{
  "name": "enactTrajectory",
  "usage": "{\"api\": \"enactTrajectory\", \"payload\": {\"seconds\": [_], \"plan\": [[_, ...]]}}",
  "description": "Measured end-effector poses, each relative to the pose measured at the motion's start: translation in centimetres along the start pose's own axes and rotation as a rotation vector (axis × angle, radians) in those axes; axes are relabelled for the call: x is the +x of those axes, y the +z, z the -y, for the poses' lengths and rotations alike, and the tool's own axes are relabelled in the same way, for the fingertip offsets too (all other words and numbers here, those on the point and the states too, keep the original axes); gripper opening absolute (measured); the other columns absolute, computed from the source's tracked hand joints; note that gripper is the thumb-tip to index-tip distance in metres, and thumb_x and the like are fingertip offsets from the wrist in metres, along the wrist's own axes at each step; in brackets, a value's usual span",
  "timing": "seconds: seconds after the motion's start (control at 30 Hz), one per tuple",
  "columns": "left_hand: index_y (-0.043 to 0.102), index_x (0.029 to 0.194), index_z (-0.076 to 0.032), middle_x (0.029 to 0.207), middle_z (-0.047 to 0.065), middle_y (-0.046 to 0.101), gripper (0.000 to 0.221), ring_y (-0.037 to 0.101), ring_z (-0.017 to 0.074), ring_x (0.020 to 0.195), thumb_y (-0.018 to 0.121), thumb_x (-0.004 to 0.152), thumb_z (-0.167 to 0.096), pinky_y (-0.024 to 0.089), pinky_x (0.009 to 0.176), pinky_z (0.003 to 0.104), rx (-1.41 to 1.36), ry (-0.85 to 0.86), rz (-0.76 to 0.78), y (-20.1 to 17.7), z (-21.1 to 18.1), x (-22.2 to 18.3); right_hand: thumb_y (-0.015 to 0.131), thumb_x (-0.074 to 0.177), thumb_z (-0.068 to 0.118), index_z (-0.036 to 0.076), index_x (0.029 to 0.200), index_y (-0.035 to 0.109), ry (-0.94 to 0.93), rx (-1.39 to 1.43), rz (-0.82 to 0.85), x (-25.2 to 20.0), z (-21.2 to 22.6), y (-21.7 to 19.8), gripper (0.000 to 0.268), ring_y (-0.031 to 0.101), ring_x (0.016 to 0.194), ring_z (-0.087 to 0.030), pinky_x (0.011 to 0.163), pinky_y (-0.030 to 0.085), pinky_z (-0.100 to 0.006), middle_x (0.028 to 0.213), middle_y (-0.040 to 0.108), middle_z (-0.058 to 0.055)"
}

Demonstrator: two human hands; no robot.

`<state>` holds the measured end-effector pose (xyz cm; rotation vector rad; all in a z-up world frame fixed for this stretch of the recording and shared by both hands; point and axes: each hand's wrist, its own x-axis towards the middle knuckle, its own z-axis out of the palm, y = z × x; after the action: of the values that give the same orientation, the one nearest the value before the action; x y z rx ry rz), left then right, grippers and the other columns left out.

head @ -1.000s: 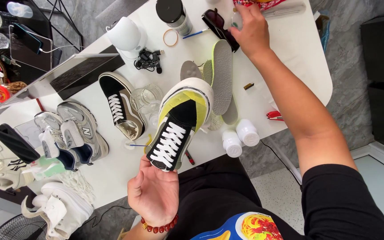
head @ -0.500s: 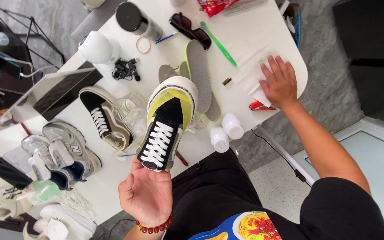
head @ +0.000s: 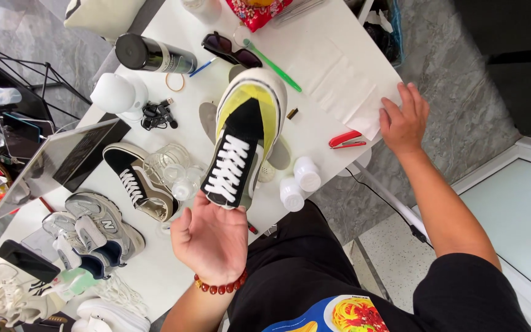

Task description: Repairing a sneaker by applying adhesive and masking tape to the sole.

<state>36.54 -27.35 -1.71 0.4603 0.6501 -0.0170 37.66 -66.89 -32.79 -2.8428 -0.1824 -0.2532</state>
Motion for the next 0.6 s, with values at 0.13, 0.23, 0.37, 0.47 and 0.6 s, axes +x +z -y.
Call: {"api": "enactTrajectory", "payload": {"seconds": [0.13, 0.23, 0.37, 0.47, 0.6], "plan": [[0.050, 0.125, 0.001, 0.131, 0.015, 0.060, 0.053, 0.057, 0.0270, 0.118, 0.064, 0.091, -0.038, 0.045, 0.097, 0.040, 0.003, -0.052, -0.003, 1.4, 1.2, 1.8, 0.077, 0.098, 0.018, 0.009, 0.124, 0.076, 0.040, 0.009, -0.020, -0.5, 0.1, 0.0, 0.028, 0.046, 0.149, -0.035, 0.117, 0.037, -0.053, 0.156, 0.054, -0.014], [0.051, 0.125, 0.001, 0.128, 0.014, 0.061, 0.054, 0.058, 0.0264, 0.116, 0.063, 0.092, -0.039, 0.046, 0.096, 0.040, -0.037, -0.086, 0.016, 1.5, 2.4, 3.2, 0.076, 0.097, 0.017, 0.008, 0.128, 0.074, -0.012, 0.045, -0.027, 1.7, 2.0, -0.9, 0.033, 0.047, 0.149, -0.034, 0.119, 0.037, -0.052, 0.156, 0.054, -0.014], [0.051, 0.122, 0.000, 0.123, 0.014, 0.062, 0.048, 0.059, 0.0254, 0.112, 0.062, 0.094, -0.038, 0.048, 0.095, 0.039, -0.100, -0.103, 0.029, 1.7, 4.4, 5.4, 0.074, 0.098, 0.016, 0.004, 0.133, 0.069, -0.042, 0.217, -0.092, 5.6, 6.2, -4.2, 0.037, 0.049, 0.145, -0.036, 0.118, 0.038, -0.052, 0.151, 0.056, -0.016], [0.051, 0.118, 0.000, 0.118, 0.011, 0.063, 0.040, 0.060, 0.0214, 0.105, 0.064, 0.096, -0.031, 0.049, 0.090, 0.035, 0.023, -0.062, 0.001, 2.1, 6.1, 6.8, 0.069, 0.105, 0.014, -0.002, 0.131, 0.066, 0.061, 0.437, -0.266, 7.0, 8.1, -8.0, 0.030, 0.053, 0.138, -0.036, 0.119, 0.046, -0.049, 0.144, 0.057, -0.015], [0.052, 0.119, -0.003, 0.102, 0.007, 0.059, 0.036, 0.053, 0.0167, 0.087, 0.071, 0.093, -0.019, 0.043, 0.074, 0.030, 0.437, -0.002, -0.069, 3.1, 8.6, 10.3, 0.064, 0.107, 0.010, -0.004, 0.130, 0.067, 0.081, 0.452, -0.388, 7.3, 7.1, -13.8, 0.027, 0.060, 0.131, -0.035, 0.110, 0.052, -0.044, 0.138, 0.061, -0.014]]}}
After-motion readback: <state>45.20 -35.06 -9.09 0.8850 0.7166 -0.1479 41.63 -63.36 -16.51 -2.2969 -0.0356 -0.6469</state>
